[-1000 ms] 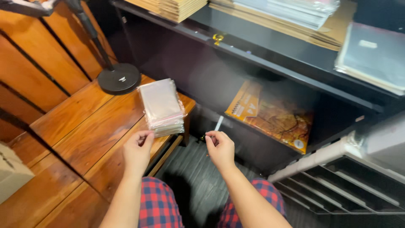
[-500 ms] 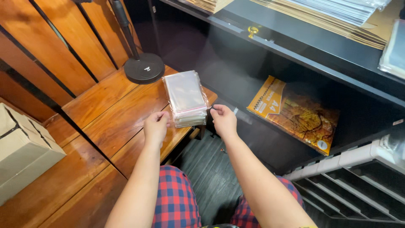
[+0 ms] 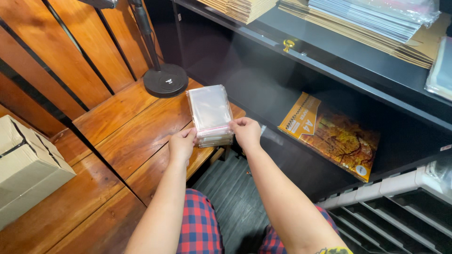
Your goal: The person sits on the floor and repeatedly picks up stacks of clear plastic pouches from a wooden bench. They place each stack onto a shelf inside a black cabinet, arranging them neatly. The person continues this process for several stacks of pouches.
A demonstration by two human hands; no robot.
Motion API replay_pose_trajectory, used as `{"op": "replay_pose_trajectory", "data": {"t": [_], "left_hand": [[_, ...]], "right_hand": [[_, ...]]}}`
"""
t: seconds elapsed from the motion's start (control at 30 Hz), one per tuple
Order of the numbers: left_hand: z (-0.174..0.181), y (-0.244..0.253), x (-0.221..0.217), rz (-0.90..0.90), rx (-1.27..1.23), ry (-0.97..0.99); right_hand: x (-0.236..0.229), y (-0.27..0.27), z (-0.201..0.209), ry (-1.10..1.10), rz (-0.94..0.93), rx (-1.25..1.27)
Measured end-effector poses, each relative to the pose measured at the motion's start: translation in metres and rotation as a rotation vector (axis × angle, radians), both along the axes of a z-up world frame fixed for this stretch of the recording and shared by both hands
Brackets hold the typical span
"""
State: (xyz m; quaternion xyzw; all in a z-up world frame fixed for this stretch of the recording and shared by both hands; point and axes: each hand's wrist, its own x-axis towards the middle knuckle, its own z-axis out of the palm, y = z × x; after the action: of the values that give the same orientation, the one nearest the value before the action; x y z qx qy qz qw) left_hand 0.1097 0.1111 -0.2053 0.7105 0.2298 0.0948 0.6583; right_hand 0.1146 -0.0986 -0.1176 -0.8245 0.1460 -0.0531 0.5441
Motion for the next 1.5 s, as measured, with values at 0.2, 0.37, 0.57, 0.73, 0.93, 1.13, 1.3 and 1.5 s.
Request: {"op": "replay_pose_trajectory", "data": {"t": [0.2, 0.37, 0.57, 0.73, 0.93, 1.13, 1.3, 1.5], "left_hand": [[0.042, -0.004, -0.019, 0.022, -0.091, -0.023], [0.055, -0.006, -0.022, 0.046, -0.337, -0.065], [0.035, -0.001, -0.013, 0.017, -0.377, -0.068], [0.045, -0.002, -0.020, 0.021, -0.366, -0.060], [0.048, -0.003, -0.023, 0.008, -0.380, -0.057], [0.062, -0.005, -0.034, -0.005, -0.356, -0.066], [0.056, -0.006, -0.038, -0.009, -0.373, -0.120], [0.101, -0.014, -0.070, -0.008, -0.357, -0.175]], "right_hand": [[-0.017, 0.007, 0.014, 0.033, -0.039, 0.076], [-0.026, 0.016, 0.028, 0.038, -0.004, 0.481], [-0.025, 0.019, 0.024, 0.074, -0.007, 0.617], [-0.022, 0.019, 0.014, 0.072, 0.020, 0.579], [-0.026, 0.023, 0.013, 0.059, 0.032, 0.553], [-0.027, 0.022, 0.004, 0.024, 0.033, 0.578], [-0.032, 0.024, 0.006, -0.009, 0.033, 0.575], [-0.054, 0.018, 0.037, -0.073, 0.075, 0.615]]}}
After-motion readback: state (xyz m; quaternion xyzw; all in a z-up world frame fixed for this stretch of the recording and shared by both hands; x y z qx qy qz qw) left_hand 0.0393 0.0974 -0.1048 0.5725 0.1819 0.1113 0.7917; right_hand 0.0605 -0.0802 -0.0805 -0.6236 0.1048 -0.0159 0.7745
